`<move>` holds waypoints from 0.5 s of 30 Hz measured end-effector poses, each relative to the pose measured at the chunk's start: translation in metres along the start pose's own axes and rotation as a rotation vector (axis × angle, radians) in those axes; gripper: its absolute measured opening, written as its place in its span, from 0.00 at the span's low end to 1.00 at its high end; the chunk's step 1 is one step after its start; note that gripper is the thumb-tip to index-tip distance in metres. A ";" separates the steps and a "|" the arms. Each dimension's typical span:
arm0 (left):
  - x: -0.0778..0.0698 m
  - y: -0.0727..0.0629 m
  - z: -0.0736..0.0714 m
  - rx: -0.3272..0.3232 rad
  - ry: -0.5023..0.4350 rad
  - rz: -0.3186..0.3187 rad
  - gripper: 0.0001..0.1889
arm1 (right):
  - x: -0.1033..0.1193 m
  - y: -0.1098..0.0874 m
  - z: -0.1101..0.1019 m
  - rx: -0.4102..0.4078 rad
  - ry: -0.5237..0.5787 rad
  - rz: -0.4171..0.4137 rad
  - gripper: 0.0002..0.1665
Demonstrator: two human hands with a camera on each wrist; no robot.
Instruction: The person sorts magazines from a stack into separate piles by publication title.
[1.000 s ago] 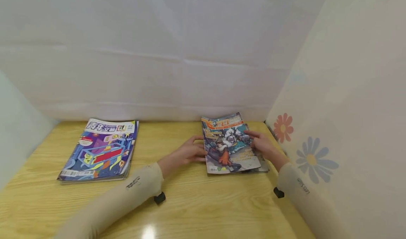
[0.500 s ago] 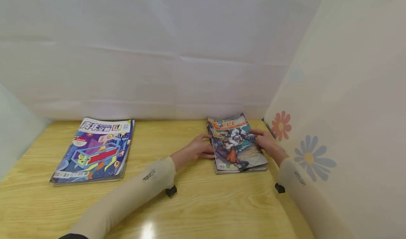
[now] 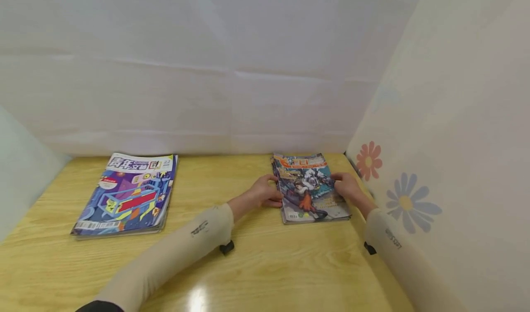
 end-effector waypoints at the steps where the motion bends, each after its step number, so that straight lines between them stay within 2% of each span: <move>1: -0.001 -0.001 -0.001 -0.012 0.004 0.001 0.42 | 0.001 0.001 0.001 0.003 -0.032 -0.003 0.34; 5: -0.004 -0.003 -0.003 -0.048 0.048 0.000 0.40 | 0.000 0.005 0.006 0.005 -0.081 0.013 0.34; 10: 0.002 -0.004 -0.010 -0.047 0.146 -0.025 0.37 | 0.003 0.004 0.013 -0.007 -0.119 0.004 0.32; 12: 0.003 -0.008 -0.018 -0.041 0.193 0.003 0.36 | 0.011 0.002 0.016 -0.033 -0.139 -0.020 0.30; 15: 0.003 -0.022 -0.040 -0.025 0.273 0.084 0.37 | 0.032 -0.003 0.018 -0.095 -0.182 -0.073 0.28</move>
Point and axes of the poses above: each hand's wrist, its own y-axis towards the middle knuckle, its own z-axis out of the palm, x = y × z, the point moved 5 cm from there along y, towards the middle knuckle, and after that the axes turned 14 degrees about -z, right-handed, at the moved point
